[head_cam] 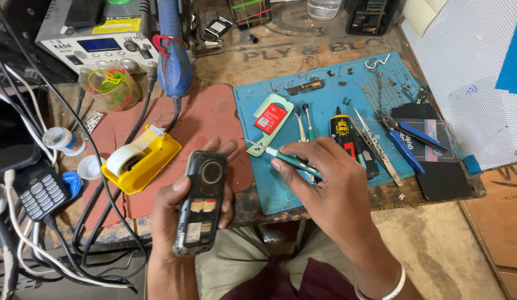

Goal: The person removes the back cover and battery from a light green feature phone, then uses a screwdriver to loosen screws and pry open the casing. The person detaches the front keypad and screen assembly, exposing the internal circuit board, and continues to manipulate internal components with the screwdriver.

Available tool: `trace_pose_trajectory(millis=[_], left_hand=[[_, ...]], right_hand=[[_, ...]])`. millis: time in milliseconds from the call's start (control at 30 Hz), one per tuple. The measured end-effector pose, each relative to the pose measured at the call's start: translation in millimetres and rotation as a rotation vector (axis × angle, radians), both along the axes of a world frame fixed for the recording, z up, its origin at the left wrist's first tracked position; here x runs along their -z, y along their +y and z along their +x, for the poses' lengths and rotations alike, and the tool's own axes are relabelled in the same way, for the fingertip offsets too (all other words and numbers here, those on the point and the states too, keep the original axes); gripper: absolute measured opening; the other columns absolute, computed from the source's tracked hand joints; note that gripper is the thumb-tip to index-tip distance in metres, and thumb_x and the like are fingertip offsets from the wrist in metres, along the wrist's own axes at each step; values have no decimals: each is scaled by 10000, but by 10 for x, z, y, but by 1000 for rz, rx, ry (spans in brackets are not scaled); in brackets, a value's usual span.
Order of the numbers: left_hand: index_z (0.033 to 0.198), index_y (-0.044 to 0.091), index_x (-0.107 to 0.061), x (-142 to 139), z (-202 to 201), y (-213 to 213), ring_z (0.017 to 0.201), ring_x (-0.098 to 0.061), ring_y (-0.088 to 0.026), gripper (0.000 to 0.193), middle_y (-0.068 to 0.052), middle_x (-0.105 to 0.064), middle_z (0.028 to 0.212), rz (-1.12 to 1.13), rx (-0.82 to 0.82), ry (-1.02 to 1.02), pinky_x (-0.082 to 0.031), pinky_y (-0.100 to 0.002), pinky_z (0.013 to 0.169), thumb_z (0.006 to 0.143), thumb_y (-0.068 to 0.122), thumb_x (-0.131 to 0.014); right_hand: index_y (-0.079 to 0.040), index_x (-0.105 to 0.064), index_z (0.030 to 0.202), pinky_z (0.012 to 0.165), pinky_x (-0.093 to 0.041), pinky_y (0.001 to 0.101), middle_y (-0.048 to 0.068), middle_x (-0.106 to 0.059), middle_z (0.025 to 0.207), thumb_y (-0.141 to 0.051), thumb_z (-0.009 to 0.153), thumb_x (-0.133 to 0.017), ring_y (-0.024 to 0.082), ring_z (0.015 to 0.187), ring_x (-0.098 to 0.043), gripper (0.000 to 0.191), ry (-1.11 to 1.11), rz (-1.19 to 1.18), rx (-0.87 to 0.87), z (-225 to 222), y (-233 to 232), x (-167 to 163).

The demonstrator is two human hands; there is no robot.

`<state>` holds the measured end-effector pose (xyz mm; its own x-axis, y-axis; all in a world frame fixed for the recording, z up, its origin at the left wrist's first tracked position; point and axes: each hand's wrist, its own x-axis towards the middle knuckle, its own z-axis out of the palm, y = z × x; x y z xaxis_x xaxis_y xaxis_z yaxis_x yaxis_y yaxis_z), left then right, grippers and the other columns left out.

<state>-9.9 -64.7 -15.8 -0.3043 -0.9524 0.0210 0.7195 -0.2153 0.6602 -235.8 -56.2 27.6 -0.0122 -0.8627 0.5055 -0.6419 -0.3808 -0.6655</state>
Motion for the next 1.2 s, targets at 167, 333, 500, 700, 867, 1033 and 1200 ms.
trace_pose_trajectory(millis=[167, 333, 500, 700, 867, 1033, 1200], left_hand=[[1647, -61, -303, 12, -293, -80, 727, -663, -221, 800, -276, -573, 1389, 42, 98, 137, -545, -332, 535, 987, 328, -534], [1639, -65, -343, -1, -385, -78, 647, -665, -243, 738, -250, -582, 1067, 84, 144, 155, -548, -340, 523, 1018, 307, -492], [1616, -50, -377, 33, -383, -95, 666, -661, -228, 688, -210, -625, 1045, 99, 139, 117, -539, -330, 527, 1036, 310, -460], [1594, -39, -393, 63, -411, -121, 724, -658, -228, 660, -206, -576, 1375, 95, 121, 123, -537, -336, 528, 1036, 311, -445], [1560, -63, -404, 52, -407, -149, 741, -651, -225, 652, -244, -473, 1597, 86, 101, 122, -535, -333, 527, 1024, 307, -446], [1568, -54, -416, 56, -380, -143, 742, -645, -227, 657, -266, -485, 1557, 116, 39, 115, -540, -341, 554, 1018, 305, -448], [1579, -31, -389, 46, -241, -144, 770, -648, -246, 653, -302, -509, 1534, 5, -76, 174, -531, -342, 574, 1029, 311, -476]], right_hand=[[-84, -733, 1032, 662, -544, 330, 64, -711, 925, -170, 869, -827, 210, 805, -716, 207, -1, -56, -4, -4, 52, 49], [-81, -745, 1003, 614, -536, 340, 74, -714, 883, -169, 841, -833, 224, 742, -711, 204, -17, 62, 31, -68, 100, 37], [-72, -731, 1018, 657, -551, 334, 74, -718, 921, -166, 858, -829, 220, 800, -728, 210, -14, -12, 31, -75, 88, 59], [-70, -737, 1015, 645, -550, 331, 77, -728, 919, -166, 852, -833, 219, 792, -729, 212, -28, 10, 55, -85, 84, 88], [-73, -735, 1035, 660, -557, 325, 78, -736, 952, -169, 869, -825, 210, 817, -736, 211, -22, -36, 59, -101, 66, 100], [-58, -740, 1039, 603, -507, 342, 93, -727, 891, -190, 886, -823, 213, 713, -692, 219, -54, 22, 136, -153, 60, 143], [-1, -649, 960, 619, -495, 387, 101, -659, 787, -282, 936, -776, 242, 685, -639, 309, 72, 162, 146, -211, 34, 194]])
